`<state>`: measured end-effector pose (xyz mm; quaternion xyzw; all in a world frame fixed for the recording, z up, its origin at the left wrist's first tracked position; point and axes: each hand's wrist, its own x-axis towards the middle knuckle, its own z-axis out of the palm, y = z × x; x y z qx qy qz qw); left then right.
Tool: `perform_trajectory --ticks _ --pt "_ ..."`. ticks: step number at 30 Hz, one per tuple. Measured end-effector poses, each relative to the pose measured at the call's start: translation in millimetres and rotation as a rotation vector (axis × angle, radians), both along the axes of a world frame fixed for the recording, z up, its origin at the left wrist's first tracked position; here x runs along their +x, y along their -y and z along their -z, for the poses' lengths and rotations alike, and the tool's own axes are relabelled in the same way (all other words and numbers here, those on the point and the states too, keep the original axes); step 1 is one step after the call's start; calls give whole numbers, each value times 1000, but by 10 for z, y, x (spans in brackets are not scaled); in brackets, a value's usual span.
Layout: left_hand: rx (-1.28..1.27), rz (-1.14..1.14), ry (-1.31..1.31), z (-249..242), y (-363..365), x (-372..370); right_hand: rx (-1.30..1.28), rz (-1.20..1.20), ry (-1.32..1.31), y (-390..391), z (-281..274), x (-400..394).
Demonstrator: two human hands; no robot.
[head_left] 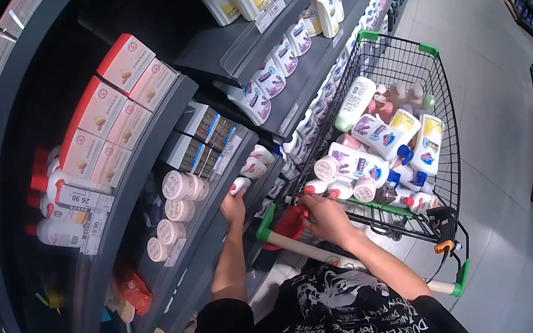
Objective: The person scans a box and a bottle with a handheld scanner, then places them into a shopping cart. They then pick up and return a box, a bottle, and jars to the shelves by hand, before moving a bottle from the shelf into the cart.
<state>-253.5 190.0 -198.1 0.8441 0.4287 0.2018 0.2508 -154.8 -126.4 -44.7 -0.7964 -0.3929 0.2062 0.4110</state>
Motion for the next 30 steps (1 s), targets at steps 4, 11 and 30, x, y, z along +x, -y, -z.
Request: perform_trajectory --ticks 4,11,30 --pt "-54 -13 -29 275 -272 76 9 6 0 -29 65 -3" --pt "-198 -48 -63 78 -119 165 48 27 -32 -35 119 3" --pt "313 405 144 -1535 1940 44 -544 -301 216 191 765 871"
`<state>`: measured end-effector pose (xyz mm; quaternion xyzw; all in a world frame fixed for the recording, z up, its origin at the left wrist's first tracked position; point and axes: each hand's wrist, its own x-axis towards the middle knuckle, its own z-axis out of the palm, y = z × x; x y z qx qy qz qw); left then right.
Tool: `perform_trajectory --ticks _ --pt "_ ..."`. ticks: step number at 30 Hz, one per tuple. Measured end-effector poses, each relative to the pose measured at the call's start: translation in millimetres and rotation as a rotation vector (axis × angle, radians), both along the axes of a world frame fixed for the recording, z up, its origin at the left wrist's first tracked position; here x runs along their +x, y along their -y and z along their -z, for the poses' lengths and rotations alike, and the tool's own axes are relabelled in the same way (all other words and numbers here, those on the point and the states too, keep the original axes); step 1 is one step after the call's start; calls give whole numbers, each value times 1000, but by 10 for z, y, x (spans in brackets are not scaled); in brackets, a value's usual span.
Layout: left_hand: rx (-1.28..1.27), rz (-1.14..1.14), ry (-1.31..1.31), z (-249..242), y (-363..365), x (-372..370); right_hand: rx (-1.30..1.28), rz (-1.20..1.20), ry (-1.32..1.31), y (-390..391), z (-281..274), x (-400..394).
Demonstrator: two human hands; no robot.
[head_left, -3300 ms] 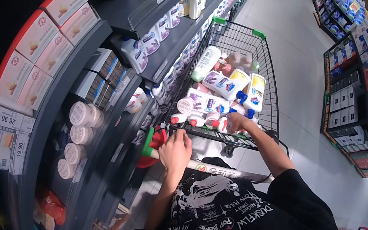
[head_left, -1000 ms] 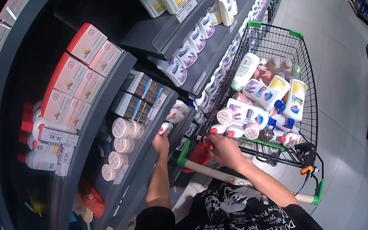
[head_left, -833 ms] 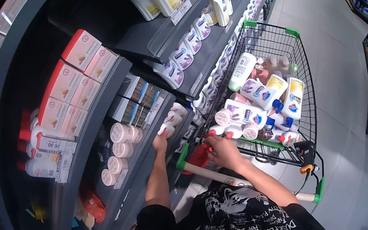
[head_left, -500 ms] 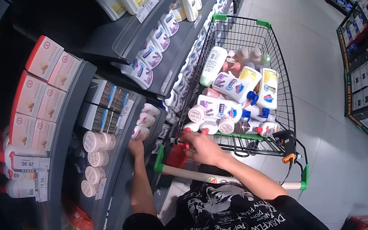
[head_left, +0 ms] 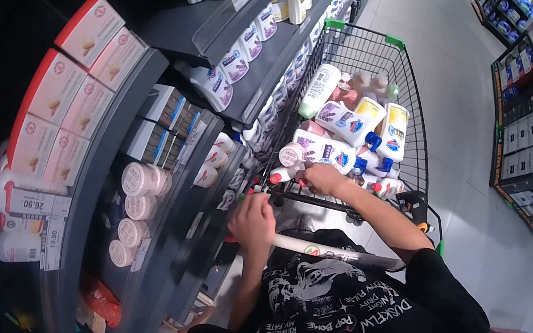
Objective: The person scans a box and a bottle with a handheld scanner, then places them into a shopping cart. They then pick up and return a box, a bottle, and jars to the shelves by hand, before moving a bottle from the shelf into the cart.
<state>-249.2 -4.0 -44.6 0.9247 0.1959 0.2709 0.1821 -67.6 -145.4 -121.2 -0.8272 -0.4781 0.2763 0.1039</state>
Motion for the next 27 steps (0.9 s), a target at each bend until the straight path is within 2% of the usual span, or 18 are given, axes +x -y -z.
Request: perform_trajectory --ticks 4,8,11,14,17,18,20,22,24,25,26,27 --pt "-142 -138 -27 104 -18 -4 30 -31 60 -30 149 17" --pt "-111 -144 22 83 -15 -13 24 -33 161 -35 112 29" --pt "-193 -124 -52 119 -19 -21 157 67 172 136 110 139" --pt "-174 -135 -65 77 -3 -11 269 173 189 191 -172 192" --pt "-119 -147 -41 75 11 -6 486 382 -63 215 -686 172" --pt "-120 -140 -39 62 18 -5 486 387 -59 205 -891 135" --pt "-159 -102 -40 20 15 -5 683 363 -143 180 -1244 76" --pt "-205 -48 -22 -65 12 -1 698 388 -228 150 -1389 32" --pt "-554 -24 38 -187 4 -1 889 434 -530 94 -1457 -10" --pt "-732 140 133 -104 -95 1 873 436 -675 87 -1499 -36" --pt "-727 136 135 -105 -124 -14 875 430 -678 59 -1506 -62" --pt "-966 256 195 -169 -133 -28 900 411 -760 25 -1507 -96"
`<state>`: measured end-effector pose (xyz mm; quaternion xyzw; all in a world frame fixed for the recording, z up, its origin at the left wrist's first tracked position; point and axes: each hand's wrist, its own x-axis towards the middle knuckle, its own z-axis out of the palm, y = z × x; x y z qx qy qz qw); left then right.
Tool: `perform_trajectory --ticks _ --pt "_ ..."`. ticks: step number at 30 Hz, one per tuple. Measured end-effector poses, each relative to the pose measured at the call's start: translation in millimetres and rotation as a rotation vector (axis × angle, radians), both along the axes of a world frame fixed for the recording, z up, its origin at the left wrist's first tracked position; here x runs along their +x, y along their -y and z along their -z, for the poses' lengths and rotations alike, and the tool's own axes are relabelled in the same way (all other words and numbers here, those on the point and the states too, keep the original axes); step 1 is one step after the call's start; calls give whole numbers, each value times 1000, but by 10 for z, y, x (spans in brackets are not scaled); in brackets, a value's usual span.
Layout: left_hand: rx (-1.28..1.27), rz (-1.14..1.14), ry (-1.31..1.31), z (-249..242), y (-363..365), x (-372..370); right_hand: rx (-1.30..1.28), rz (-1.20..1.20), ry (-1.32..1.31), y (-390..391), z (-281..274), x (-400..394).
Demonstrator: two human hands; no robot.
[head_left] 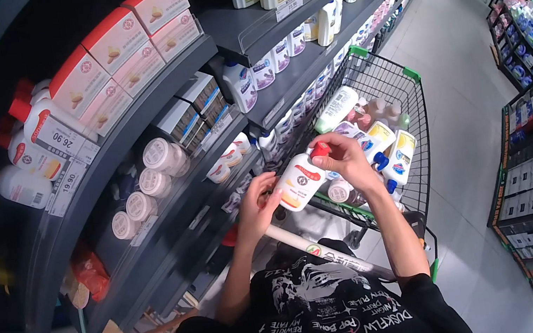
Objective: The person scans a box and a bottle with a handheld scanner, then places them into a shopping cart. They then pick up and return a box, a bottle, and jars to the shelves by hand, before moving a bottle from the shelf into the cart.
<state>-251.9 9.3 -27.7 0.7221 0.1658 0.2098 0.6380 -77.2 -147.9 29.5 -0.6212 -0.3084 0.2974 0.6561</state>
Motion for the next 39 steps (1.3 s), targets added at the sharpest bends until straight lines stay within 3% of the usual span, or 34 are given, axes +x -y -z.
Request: perform_trajectory --ticks 1,5,9,14,17,20,21,24,26,27,29,39 --pt "-237 107 85 -37 -17 -16 50 -36 -61 -37 0 -42" --pt "-353 295 16 -130 4 -101 106 -132 -128 -197 -20 -231" --pt "-358 263 -52 -208 72 -164 125 -194 -198 -353 11 -402" --pt "-540 212 21 -364 161 -265 236 -175 -280 -490 151 -601" --pt "-514 77 126 -466 158 -419 208 -100 -499 -460 312 -738" --pt "-343 18 -5 -510 -49 -815 98 -115 -487 -355 569 -932" --pt "-310 80 103 -529 -113 -858 88 -138 -515 -335 664 -990" --pt "-233 -118 -6 -357 -248 -1116 50 -157 -543 -336 758 -1051" --pt "18 -328 -17 -254 -319 -1188 36 -152 -561 -343 788 -1059" --pt "30 -327 -22 -126 -370 -1201 46 -155 -567 -350 758 -1057" --pt "392 -410 8 213 -469 -1204 27 -141 -560 -353 721 -1054" --pt "313 -616 7 1306 -1162 -860 -62 -125 -438 -308 864 -1084"
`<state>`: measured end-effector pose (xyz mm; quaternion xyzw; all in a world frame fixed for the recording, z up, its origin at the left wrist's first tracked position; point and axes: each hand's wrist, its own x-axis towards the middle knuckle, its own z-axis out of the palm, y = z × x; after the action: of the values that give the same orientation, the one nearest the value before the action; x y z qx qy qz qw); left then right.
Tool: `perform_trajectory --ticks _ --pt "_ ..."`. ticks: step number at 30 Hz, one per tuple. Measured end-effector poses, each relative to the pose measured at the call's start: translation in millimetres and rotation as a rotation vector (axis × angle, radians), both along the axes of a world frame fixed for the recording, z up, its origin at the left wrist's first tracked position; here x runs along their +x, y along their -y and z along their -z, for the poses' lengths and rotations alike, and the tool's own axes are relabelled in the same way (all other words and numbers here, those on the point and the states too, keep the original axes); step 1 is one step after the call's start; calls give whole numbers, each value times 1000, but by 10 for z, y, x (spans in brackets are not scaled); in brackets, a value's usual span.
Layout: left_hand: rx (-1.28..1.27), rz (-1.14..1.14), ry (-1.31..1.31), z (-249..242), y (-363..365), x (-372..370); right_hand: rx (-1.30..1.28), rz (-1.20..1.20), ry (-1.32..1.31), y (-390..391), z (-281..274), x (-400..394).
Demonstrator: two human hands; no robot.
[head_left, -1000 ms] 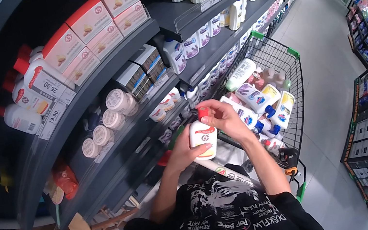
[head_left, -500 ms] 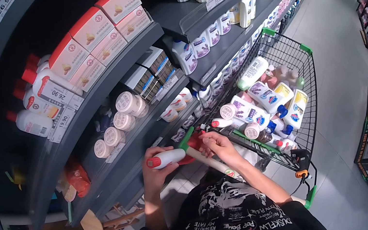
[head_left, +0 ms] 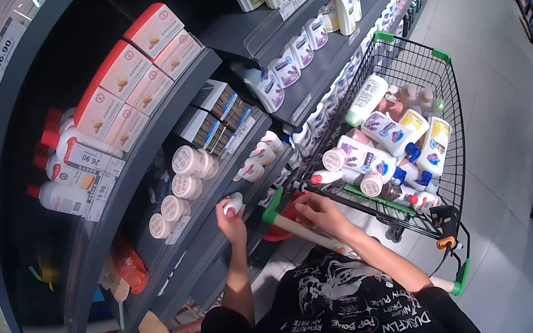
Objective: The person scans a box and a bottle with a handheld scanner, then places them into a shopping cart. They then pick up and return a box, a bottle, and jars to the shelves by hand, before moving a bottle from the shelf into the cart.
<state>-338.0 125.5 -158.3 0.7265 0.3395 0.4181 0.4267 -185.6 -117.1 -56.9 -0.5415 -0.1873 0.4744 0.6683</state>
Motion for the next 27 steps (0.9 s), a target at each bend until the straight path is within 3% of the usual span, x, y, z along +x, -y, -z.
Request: perform_trajectory --ticks 2,3,4,6,11,14,17,19,20,22,24,26,27 --pt "1 -73 -103 59 -146 123 1 9 31 -8 87 -2" --pt "-160 -75 -80 154 -274 167 -1 11 60 -7 127 -5" --pt "-160 -71 -77 197 -376 213 -1 15 63 -6 139 -4" --pt "-205 -169 -433 247 -540 298 -16 26 79 -13 158 -3" --pt "4 -219 -439 658 -847 420 -74 17 133 -5 154 13" --pt "-141 -169 -514 414 -724 497 -85 9 140 7 189 10" --pt "-338 -72 -506 479 -794 491 -101 2 145 21 143 24" --pt "90 -248 -582 863 -954 463 -116 0 169 26 114 32" --pt "30 -271 -551 941 -994 445 -133 6 161 32 108 28" --pt "-284 -248 -660 587 -794 451 -75 17 174 65 58 57" --pt "-371 -155 -534 862 -824 328 -73 -7 44 135 -146 182" --pt "-208 -399 -160 796 -545 298 -10 101 36 216 -115 343" --pt "-285 -343 -44 556 -354 288 7 166 -20 292 -176 452"
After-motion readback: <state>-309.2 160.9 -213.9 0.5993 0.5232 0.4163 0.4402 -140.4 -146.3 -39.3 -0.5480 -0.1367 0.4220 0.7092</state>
